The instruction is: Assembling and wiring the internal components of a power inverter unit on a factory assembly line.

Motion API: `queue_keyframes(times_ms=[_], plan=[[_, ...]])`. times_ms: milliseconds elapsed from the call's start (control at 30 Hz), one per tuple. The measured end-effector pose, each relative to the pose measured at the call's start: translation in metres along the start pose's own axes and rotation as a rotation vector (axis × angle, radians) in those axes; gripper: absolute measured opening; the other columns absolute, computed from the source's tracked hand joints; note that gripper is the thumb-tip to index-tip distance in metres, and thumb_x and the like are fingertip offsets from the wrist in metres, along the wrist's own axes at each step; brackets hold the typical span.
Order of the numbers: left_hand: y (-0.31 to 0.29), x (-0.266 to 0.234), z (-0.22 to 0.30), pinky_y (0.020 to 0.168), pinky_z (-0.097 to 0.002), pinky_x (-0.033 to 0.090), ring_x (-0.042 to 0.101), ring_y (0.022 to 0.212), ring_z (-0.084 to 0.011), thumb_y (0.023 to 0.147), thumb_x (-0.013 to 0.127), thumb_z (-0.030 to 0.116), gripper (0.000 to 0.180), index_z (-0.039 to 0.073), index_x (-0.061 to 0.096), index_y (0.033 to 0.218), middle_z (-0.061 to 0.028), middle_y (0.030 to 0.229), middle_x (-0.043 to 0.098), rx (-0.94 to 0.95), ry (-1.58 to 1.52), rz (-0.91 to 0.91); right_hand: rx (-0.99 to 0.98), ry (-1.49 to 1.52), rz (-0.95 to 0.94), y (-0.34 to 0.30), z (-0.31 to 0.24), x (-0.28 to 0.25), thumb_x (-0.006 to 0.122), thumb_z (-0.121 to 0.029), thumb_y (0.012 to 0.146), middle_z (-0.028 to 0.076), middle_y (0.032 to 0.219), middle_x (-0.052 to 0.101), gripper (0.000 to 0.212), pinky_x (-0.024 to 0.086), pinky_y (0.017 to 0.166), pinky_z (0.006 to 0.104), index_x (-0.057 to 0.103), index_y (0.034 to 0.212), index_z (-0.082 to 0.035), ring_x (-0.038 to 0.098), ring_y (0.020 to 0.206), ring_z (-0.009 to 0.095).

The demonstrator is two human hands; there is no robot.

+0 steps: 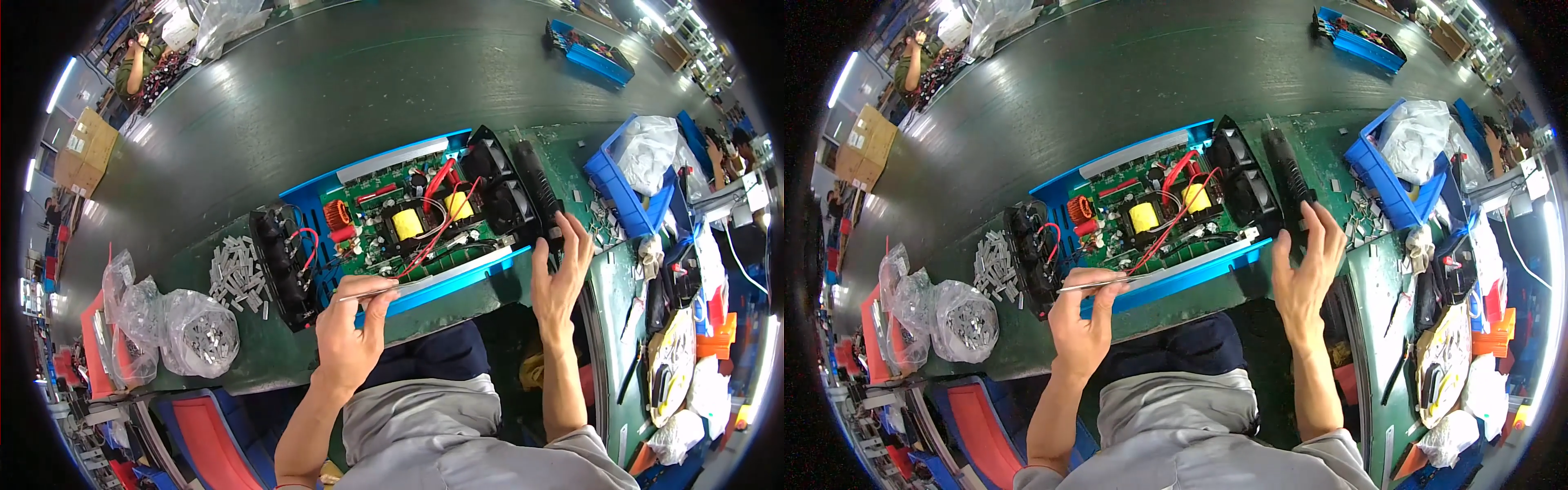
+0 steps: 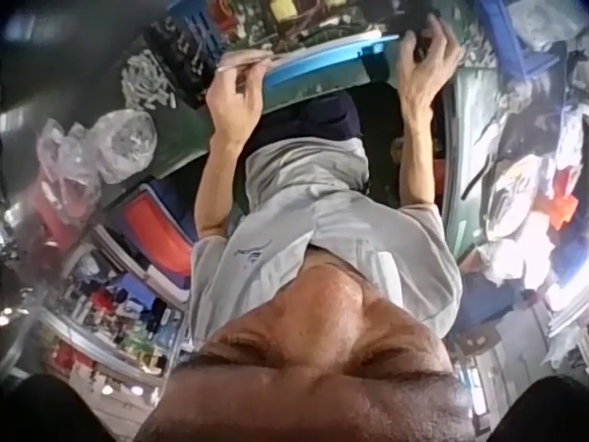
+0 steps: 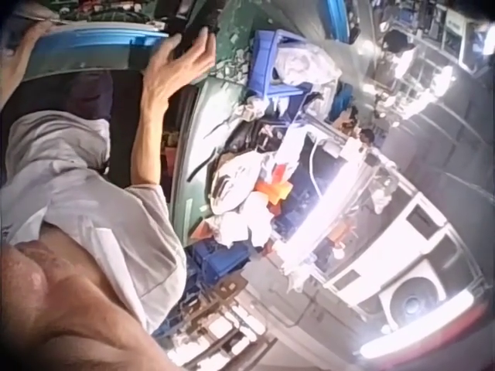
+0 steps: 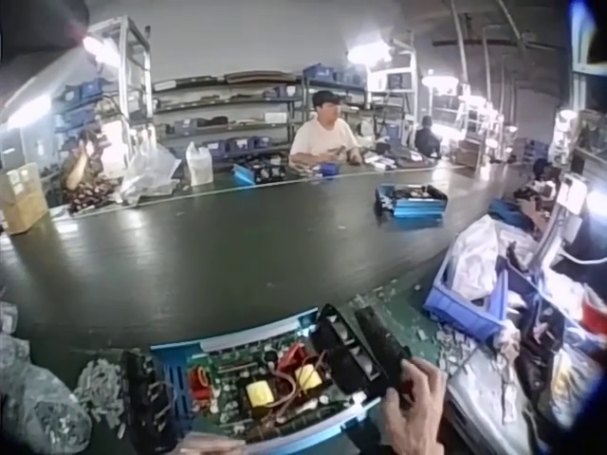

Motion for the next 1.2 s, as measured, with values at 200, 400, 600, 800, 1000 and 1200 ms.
queue_keyframes(times_ms=[200, 400, 600, 800, 1000, 1200], plan=[[0.005, -0.004, -0.003, 0.074, -0.0317, 0.058, 0.073, 0.083, -0.0236, 0.095, 0.069, -0.002, 0.011, -0.003, 0.064, 0.104, -0.0141, 0.099, 0.071, 0.054, 0.091, 0.016, -0.002, -0.059, -0.072, 0.016, 0.031, 0.008, 0.052, -0.023, 0.107, 0.021, 0.133, 0.058, 0.04, 0.042, 0.106, 0.043, 0.058, 0.14, -0.001, 0.053, 0.123, 0.037], [0.006, 0.002, -0.002, 0.075, -0.0325, 0.056, 0.071, 0.082, -0.0249, 0.091, 0.07, -0.006, 0.012, -0.002, 0.065, 0.102, -0.0142, 0.096, 0.072, 0.082, 0.2, -0.059, 0.051, -0.158, -0.228, 0.012, 0.044, 0.005, 0.071, -0.014, 0.094, 0.023, 0.114, 0.062, 0.057, 0.05, 0.088, 0.0465, 0.05, 0.146, -0.004, 0.062, 0.1, 0.04], [0.006, 0.003, 0.002, 0.073, -0.0357, 0.056, 0.071, 0.082, -0.0294, 0.088, 0.072, -0.006, 0.013, 0.0, 0.065, 0.098, -0.0138, 0.095, 0.073, 0.132, 0.297, -0.087, 0.549, 0.281, -0.462, -0.104, 0.047, -0.046, 0.069, -0.006, 0.082, 0.019, 0.135, 0.056, 0.076, 0.046, 0.102, 0.0389, 0.04, 0.152, -0.003, 0.059, 0.114, 0.026], [0.005, 0.005, -0.004, 0.072, -0.0342, 0.057, 0.071, 0.081, -0.0276, 0.091, 0.069, -0.008, 0.011, -0.002, 0.063, 0.098, -0.0143, 0.097, 0.073, 0.088, 0.292, -0.132, 1.048, 0.757, -0.8, -0.203, 0.019, -0.035, 0.071, -0.003, 0.072, 0.0, 0.085, 0.06, 0.054, 0.047, 0.069, 0.0257, 0.057, 0.124, -0.005, 0.057, 0.075, 0.01], [0.005, 0.01, -0.007, 0.074, -0.0316, 0.056, 0.07, 0.082, -0.0218, 0.094, 0.069, -0.004, 0.012, -0.001, 0.062, 0.104, -0.0138, 0.1, 0.073, 0.107, 0.288, -0.123, 0.649, 0.535, -0.994, -0.21, -0.023, -0.009, 0.079, -0.022, 0.084, 0.017, 0.098, 0.066, 0.063, 0.052, 0.083, 0.0386, 0.052, 0.136, -0.001, 0.066, 0.089, 0.026], [0.003, 0.007, -0.007, 0.063, -0.0315, 0.057, 0.071, 0.083, -0.0244, 0.091, 0.073, -0.001, 0.017, 0.003, 0.064, 0.104, -0.0097, 0.099, 0.073, 0.097, 0.303, -0.111, 0.493, 0.621, -0.968, -0.219, -0.017, -0.005, 0.046, -0.032, 0.106, 0.024, 0.101, 0.068, 0.044, 0.054, 0.082, 0.0457, 0.048, 0.141, -0.006, 0.069, 0.087, 0.043]])
Point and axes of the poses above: each hand's wrist, its own y-axis towards the middle knuckle, its own x-axis out of the palm, z = x × y, the point moved 6 cm from there along y, towards the middle knuckle
